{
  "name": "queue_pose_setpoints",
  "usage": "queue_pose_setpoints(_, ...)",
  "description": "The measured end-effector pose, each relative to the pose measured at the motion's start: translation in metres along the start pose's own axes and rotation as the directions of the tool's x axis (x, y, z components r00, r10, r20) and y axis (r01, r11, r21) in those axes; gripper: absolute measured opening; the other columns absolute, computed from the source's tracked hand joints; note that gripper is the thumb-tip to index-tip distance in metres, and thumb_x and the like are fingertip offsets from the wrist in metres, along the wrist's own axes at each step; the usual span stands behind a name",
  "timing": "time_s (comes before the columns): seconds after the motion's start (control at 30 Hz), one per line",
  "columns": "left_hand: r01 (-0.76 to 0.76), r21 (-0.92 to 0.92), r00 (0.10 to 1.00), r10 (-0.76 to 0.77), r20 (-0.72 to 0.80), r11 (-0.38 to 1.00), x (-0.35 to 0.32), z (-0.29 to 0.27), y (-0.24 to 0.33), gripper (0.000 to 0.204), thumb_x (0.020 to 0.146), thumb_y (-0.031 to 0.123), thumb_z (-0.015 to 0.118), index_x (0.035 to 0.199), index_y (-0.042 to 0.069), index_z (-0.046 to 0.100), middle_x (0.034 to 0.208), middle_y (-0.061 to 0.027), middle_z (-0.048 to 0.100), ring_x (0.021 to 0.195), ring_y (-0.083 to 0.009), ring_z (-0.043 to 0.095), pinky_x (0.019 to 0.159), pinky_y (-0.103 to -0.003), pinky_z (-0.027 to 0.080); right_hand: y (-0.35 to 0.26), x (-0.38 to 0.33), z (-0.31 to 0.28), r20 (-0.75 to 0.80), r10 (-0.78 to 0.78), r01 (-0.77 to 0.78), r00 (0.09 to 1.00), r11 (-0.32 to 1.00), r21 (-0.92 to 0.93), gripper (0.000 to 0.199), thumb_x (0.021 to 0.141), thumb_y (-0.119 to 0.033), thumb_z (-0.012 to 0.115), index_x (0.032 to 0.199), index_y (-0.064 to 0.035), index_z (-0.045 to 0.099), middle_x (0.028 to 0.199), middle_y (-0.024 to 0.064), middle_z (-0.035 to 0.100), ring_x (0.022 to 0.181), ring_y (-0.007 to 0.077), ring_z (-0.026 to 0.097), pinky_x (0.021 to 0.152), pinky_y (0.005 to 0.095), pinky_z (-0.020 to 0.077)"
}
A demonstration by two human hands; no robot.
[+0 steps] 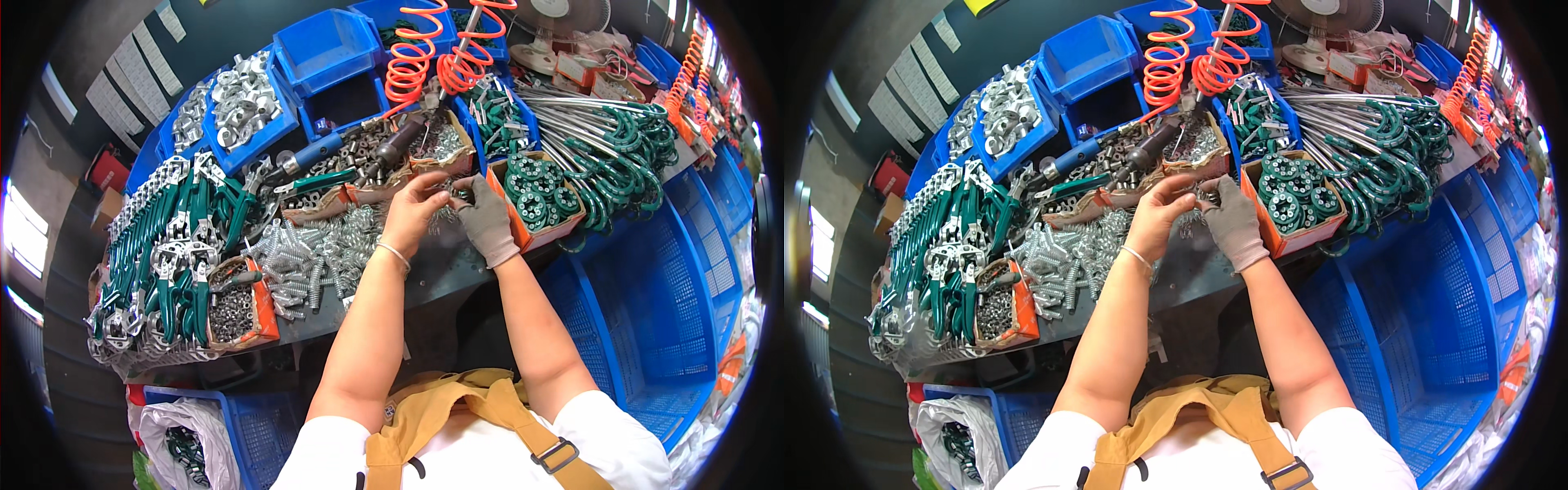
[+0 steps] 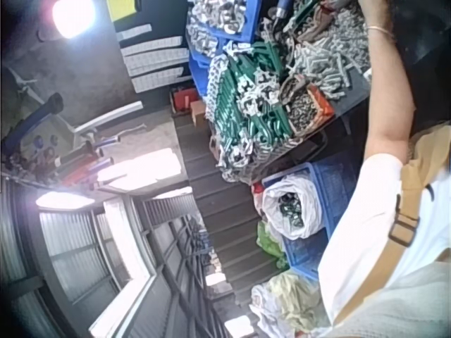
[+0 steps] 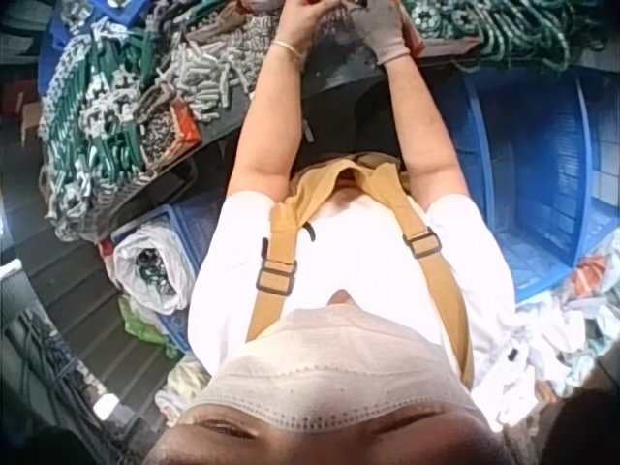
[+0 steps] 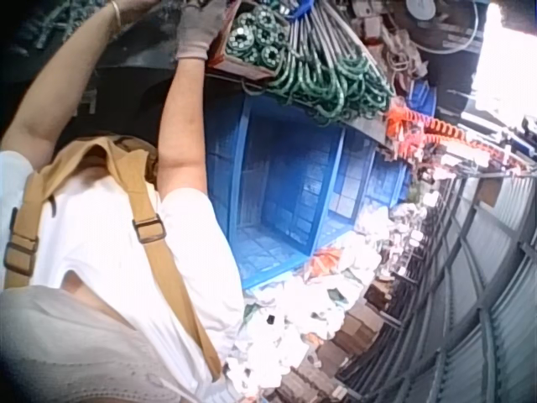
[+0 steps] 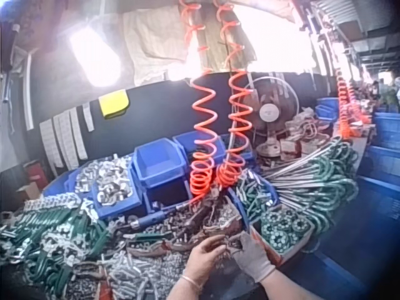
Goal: The person assembles small metal pins into plastic or metal components by hand and with pliers.
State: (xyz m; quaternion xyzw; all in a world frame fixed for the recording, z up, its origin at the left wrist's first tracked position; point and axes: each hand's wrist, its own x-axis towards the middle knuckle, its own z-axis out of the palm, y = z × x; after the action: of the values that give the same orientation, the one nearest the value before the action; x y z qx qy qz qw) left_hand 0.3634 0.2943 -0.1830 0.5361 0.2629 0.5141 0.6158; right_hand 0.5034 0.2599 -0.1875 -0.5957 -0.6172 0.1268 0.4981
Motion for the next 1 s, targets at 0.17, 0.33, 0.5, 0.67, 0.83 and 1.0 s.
queue_pose_setpoints(0.17, 0.092, 0.009, 0.996, -0.091, -0.024, 0.996, 0.005, -0.011, -0.004, 0.031, 0.088, 0.01, 0.067, 0.116, 0.0, 0.061, 0.093, -0.0009, 0.063, 0.079, -0.0083, 0.054, 0.075, -0.023, 0.046, 0.006, -0.001, -0.007, 0.031, -0.031, 0.022, 0.999, 0.967, 0.254, 0.021, 0.079, -0.007, 0.071, 0.096, -0.0042, 0.059, 0.085, 0.0123, 0.065, 0.081, 0.0314, 0.065, 0.071, 0.0337, 0.0513)
queue_pose_setpoints(0.33, 0.411, 0.143, 0.907, -0.389, -0.161, 0.9, 0.01, -0.009, -0.007, 0.028, 0.094, 0.027, 0.062, 0.102, 0.0, 0.062, 0.076, 0.0028, 0.054, 0.061, -0.0066, 0.045, 0.056, -0.022, 0.04, 0.016, 0.006, -0.012, -0.062, -0.593, 0.575, 0.803, 0.797, -0.185, 0.02, 0.079, -0.005, 0.07, 0.096, -0.0046, 0.058, 0.086, 0.0127, 0.064, 0.08, 0.0326, 0.064, 0.071, 0.0345, 0.0511)
queue_pose_setpoints(0.5, 0.076, 0.528, 0.958, 0.084, -0.273, 0.846, 0.01, -0.012, -0.019, 0.03, 0.093, 0.024, 0.063, 0.108, -0.002, 0.061, 0.091, -0.0017, 0.063, 0.071, -0.0088, 0.056, 0.063, -0.024, 0.046, 0.009, 0.003, 0.001, -0.089, -0.003, 0.012, 0.996, 0.994, 0.11, 0.017, 0.084, -0.005, 0.066, 0.097, -0.0044, 0.056, 0.094, 0.0097, 0.063, 0.074, 0.0242, 0.064, 0.068, 0.0318, 0.0528)
queue_pose_setpoints(0.67, 0.04, 0.036, 0.999, -0.041, 0.0, 0.999, 0.002, 0.002, -0.004, 0.037, 0.088, 0.004, 0.064, 0.124, -0.004, 0.058, 0.109, -0.0102, 0.066, 0.098, -0.014, 0.062, 0.088, -0.027, 0.048, 0.006, 0.008, -0.001, 0.207, 0.313, -0.347, 0.927, 0.506, 0.79, 0.018, 0.09, -0.011, 0.063, 0.102, -0.0009, 0.053, 0.09, 0.0063, 0.062, 0.077, 0.0142, 0.062, 0.068, 0.0259, 0.0536)
queue_pose_setpoints(0.83, 0.061, 0.075, 0.996, -0.056, -0.074, 0.995, 0.002, 0.001, -0.003, 0.034, 0.088, 0.006, 0.066, 0.119, -0.005, 0.061, 0.108, -0.0095, 0.067, 0.092, -0.0136, 0.064, 0.083, -0.026, 0.05, 0.004, 0.007, -0.005, 0.278, 0.317, -0.405, 0.907, 0.465, 0.787, 0.022, 0.092, -0.015, 0.062, 0.105, -0.0007, 0.052, 0.09, 0.0055, 0.06, 0.079, 0.0113, 0.061, 0.066, 0.0242, 0.053)
queue_pose_setpoints(1.0, 0.117, 0.096, 0.991, -0.109, -0.078, 0.989, 0.0, 0.003, -0.002, 0.032, 0.087, 0.009, 0.067, 0.116, -0.005, 0.062, 0.104, -0.0101, 0.068, 0.088, -0.0137, 0.063, 0.08, -0.026, 0.051, 0.0, 0.006, -0.006, 0.217, 0.315, -0.366, 0.924, 0.57, 0.736, 0.023, 0.088, -0.011, 0.066, 0.103, -0.0016, 0.051, 0.09, 0.0047, 0.059, 0.078, 0.0112, 0.061, 0.066, 0.0238, 0.0518)
